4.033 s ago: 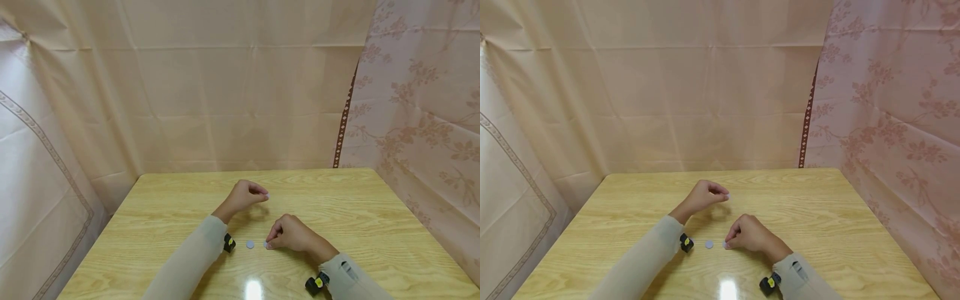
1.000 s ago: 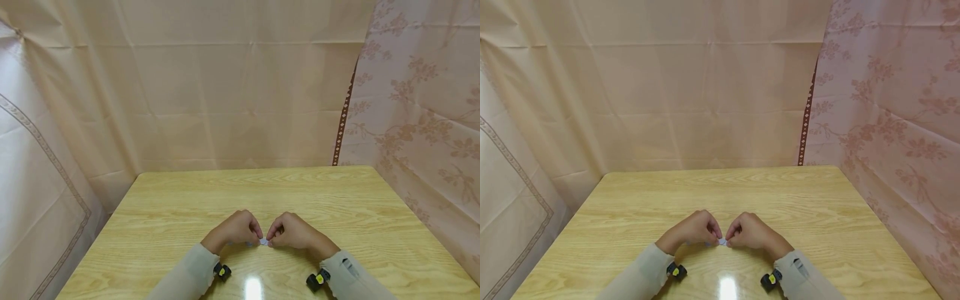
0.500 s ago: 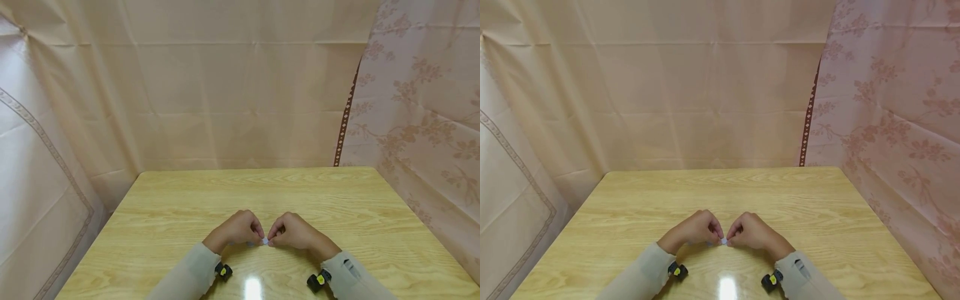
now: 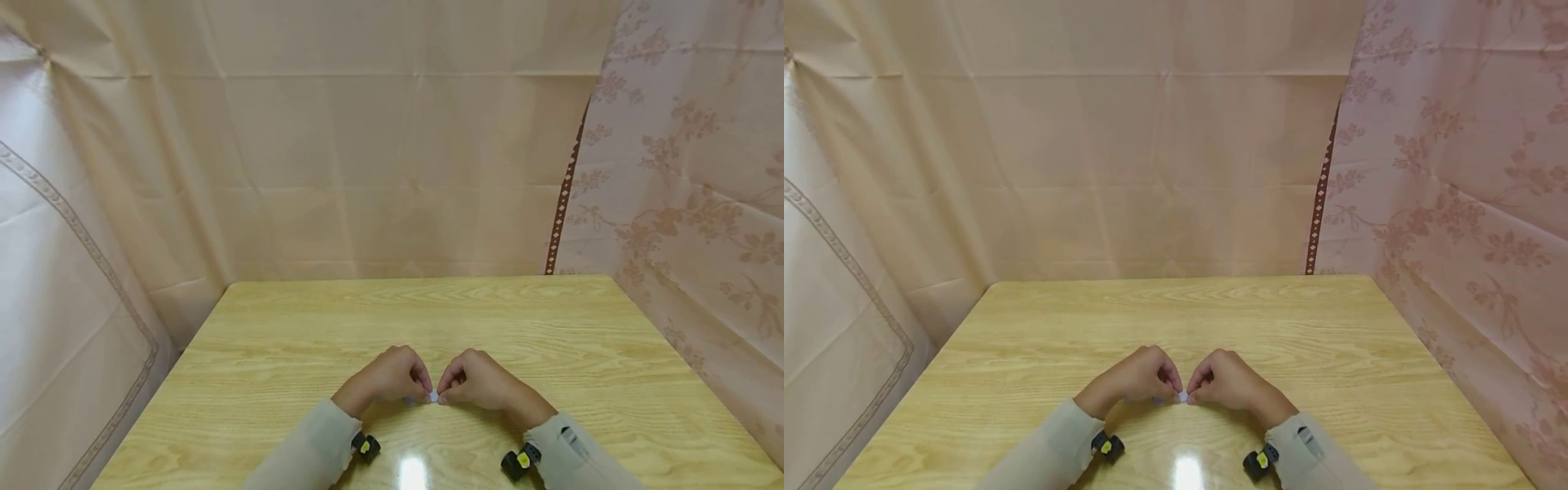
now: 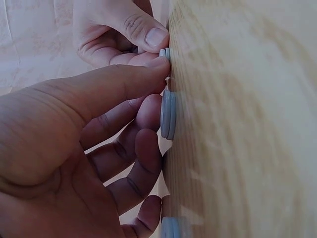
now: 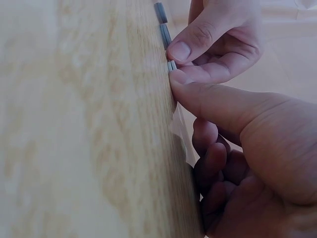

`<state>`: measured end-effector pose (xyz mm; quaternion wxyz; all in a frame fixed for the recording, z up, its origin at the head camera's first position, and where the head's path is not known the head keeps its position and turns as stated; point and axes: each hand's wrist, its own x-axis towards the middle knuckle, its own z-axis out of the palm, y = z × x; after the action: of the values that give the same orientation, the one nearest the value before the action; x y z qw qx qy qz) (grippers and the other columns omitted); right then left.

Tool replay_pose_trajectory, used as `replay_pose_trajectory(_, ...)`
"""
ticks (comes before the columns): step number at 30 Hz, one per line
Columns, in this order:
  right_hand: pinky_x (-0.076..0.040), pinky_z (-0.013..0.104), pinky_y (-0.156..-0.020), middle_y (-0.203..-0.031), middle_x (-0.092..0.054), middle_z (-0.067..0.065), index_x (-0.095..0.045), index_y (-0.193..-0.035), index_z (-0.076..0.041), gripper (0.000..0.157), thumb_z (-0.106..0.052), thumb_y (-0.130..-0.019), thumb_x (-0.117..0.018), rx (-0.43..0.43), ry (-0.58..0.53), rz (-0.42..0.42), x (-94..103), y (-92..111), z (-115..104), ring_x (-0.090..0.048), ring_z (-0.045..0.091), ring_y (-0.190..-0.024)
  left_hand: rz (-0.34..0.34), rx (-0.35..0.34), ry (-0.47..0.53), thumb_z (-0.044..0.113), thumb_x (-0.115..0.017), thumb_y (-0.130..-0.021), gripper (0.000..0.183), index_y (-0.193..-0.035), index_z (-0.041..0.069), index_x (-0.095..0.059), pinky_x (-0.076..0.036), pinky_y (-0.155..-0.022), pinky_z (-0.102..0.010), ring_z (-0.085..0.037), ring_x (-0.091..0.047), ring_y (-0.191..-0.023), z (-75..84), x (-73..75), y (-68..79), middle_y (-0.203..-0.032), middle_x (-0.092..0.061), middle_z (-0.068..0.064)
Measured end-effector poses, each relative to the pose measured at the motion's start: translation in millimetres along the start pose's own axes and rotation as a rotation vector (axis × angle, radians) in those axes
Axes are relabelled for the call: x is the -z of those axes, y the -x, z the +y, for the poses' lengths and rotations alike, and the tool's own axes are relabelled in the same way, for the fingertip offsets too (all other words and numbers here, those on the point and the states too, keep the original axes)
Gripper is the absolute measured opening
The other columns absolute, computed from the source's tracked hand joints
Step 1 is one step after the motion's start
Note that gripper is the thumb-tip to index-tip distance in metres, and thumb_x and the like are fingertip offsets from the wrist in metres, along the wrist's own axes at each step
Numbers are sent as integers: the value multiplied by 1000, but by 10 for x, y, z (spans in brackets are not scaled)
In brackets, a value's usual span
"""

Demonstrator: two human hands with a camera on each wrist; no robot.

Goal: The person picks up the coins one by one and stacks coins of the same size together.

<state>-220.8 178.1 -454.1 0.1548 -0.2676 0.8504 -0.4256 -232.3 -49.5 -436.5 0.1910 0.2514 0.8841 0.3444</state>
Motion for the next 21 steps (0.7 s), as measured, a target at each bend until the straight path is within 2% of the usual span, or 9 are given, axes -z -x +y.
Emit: replay_pose_trajectory(21, -42, 18, -51, -72, -72, -2, -80, -83, -20, 6, -18, -87, -85, 29, 6, -2, 38, 23, 8, -52, 2, -57, 7, -10, 2, 13, -87, -82, 13, -75, 19, -78, -54, -57, -25, -9, -64, -61, 42, -1, -9, -71, -71, 9)
